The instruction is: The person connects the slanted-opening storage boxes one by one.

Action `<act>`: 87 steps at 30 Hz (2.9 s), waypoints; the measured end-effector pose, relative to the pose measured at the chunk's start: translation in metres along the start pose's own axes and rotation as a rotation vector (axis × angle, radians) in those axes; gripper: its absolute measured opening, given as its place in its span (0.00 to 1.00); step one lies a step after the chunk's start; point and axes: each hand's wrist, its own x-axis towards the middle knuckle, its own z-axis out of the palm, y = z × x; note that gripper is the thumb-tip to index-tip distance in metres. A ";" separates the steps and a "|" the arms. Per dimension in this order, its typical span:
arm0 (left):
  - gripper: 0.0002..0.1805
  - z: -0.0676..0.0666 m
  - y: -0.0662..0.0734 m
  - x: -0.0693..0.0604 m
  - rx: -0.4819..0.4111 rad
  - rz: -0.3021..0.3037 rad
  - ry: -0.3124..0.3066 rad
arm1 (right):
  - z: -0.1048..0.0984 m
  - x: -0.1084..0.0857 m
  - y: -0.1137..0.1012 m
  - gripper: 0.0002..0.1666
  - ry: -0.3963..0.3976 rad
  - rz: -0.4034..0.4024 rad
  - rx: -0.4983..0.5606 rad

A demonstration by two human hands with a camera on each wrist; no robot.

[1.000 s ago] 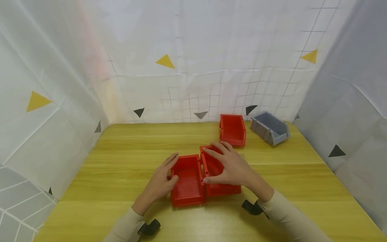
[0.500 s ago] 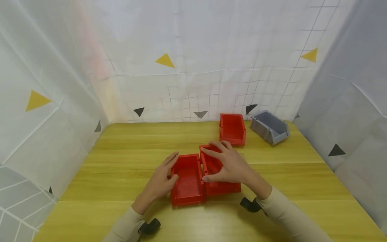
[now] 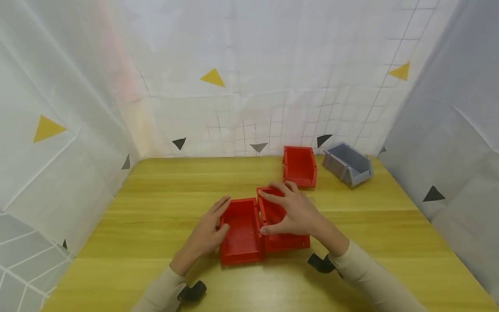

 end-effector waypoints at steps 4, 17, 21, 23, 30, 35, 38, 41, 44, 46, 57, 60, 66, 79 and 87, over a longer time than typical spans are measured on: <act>0.39 0.001 -0.002 0.002 0.003 0.013 0.009 | 0.000 0.000 0.000 0.60 0.012 0.003 -0.009; 0.39 0.001 -0.002 -0.001 -0.009 0.002 -0.006 | 0.001 -0.001 -0.003 0.60 -0.016 0.010 0.007; 0.39 0.001 -0.002 -0.001 -0.012 0.000 -0.008 | 0.001 0.000 -0.002 0.60 -0.018 0.013 0.010; 0.39 0.001 -0.002 0.000 -0.013 0.001 -0.008 | 0.001 0.000 -0.003 0.60 -0.018 0.014 0.012; 0.38 -0.001 -0.003 0.001 -0.017 -0.002 -0.025 | 0.000 0.001 -0.004 0.60 -0.023 0.020 0.009; 0.38 -0.002 -0.001 0.002 -0.021 -0.025 -0.038 | 0.001 0.001 -0.003 0.60 -0.015 0.023 0.011; 0.39 -0.003 0.000 0.002 -0.011 -0.029 -0.045 | 0.000 0.001 -0.004 0.60 -0.018 0.027 0.016; 0.39 -0.004 -0.001 0.000 -0.002 -0.043 -0.052 | 0.002 0.002 -0.006 0.60 -0.028 0.024 0.026; 0.39 -0.004 -0.002 -0.001 0.006 -0.057 -0.055 | 0.003 0.002 -0.006 0.60 -0.020 0.015 0.021; 0.39 -0.003 -0.002 -0.001 0.008 -0.053 -0.054 | 0.003 0.002 -0.005 0.60 -0.015 0.014 0.015; 0.39 -0.001 0.001 0.001 0.019 -0.038 -0.043 | 0.000 0.001 -0.005 0.60 -0.017 0.014 0.016; 0.39 -0.001 0.001 0.001 0.015 -0.042 -0.041 | 0.000 0.002 -0.004 0.60 0.002 0.003 0.018; 0.39 -0.001 0.000 0.002 0.026 -0.048 -0.052 | 0.001 0.001 -0.003 0.60 0.011 -0.003 0.013; 0.38 0.000 -0.001 0.002 0.033 -0.046 -0.028 | -0.002 0.004 -0.005 0.60 -0.008 0.001 0.019; 0.39 0.003 -0.002 -0.001 0.014 -0.045 -0.032 | 0.000 0.003 -0.004 0.60 -0.026 0.010 0.017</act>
